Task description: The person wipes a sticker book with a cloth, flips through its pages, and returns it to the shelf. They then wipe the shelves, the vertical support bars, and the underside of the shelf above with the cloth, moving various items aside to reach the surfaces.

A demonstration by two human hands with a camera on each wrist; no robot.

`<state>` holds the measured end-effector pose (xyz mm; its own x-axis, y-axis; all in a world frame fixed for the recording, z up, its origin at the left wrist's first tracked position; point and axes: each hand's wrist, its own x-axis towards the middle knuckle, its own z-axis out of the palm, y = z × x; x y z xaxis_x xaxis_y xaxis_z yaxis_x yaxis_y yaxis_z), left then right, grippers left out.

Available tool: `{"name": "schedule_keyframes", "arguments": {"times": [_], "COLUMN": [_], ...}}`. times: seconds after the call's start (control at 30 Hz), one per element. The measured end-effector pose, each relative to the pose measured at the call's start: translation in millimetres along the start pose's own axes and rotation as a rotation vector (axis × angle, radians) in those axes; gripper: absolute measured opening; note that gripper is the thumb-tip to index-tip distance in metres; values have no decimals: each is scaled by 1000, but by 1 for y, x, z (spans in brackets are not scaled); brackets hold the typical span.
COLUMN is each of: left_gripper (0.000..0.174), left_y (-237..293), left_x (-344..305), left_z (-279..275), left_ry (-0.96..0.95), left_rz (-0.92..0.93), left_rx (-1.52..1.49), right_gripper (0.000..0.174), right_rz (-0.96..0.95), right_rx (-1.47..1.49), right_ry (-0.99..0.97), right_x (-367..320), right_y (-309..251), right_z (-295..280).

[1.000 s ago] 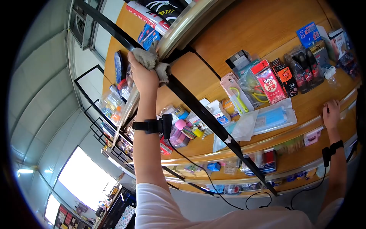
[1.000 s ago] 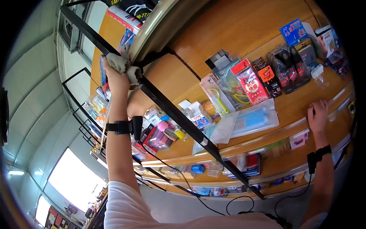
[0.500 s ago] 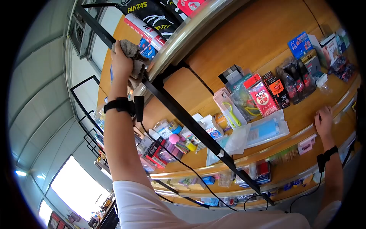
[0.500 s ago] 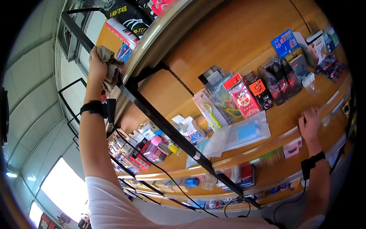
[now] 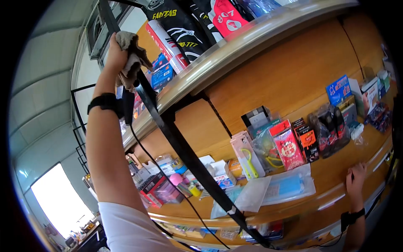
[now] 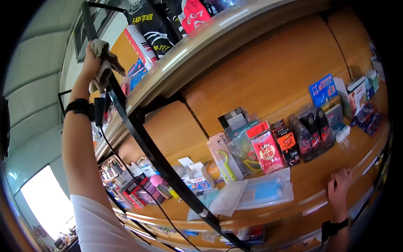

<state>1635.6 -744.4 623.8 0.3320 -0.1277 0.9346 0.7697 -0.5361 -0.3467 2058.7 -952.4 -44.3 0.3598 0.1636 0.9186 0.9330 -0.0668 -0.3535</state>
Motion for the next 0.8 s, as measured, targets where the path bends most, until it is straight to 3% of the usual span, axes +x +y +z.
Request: {"name": "schedule_keyframes", "arguments": {"times": [0.13, 0.2, 0.27, 0.37, 0.5, 0.63, 0.73, 0.8], "left_gripper": [67, 66, 66, 65, 63, 76, 76, 72], "left_y": [-7, -17, -25, -27, -14, -27, -32, -34], "left_x": [24, 43, 55, 65, 51, 42, 30, 18], "left_z": [-5, -5, -2, -5, 5, 7, 15, 15], "left_ry": [-43, -98, -29, -31, 149, 77, 120, 149], "left_rz": [17, 41, 105, 37, 80, 21, 170, 153], "left_rx": [105, -37, -95, -175, -264, -249, -187, -178], "right_gripper": [9, 11, 11, 10, 9, 7, 8, 9], "right_rz": [40, 49, 68, 50, 44, 18, 19, 9], "right_rx": [-17, -34, -43, 1, -25, -16, -23, -41], "right_ry": [4, 4, -11, -4, -14, -9, -28, -11], "right_x": [1, 4, 5, 7, -1, 0, -2, -2], "right_y": [-1, -3, -4, -4, 5, 2, 4, 2], "right_z": [3, 5, 4, 4, 7, 5, 4, 6]}}
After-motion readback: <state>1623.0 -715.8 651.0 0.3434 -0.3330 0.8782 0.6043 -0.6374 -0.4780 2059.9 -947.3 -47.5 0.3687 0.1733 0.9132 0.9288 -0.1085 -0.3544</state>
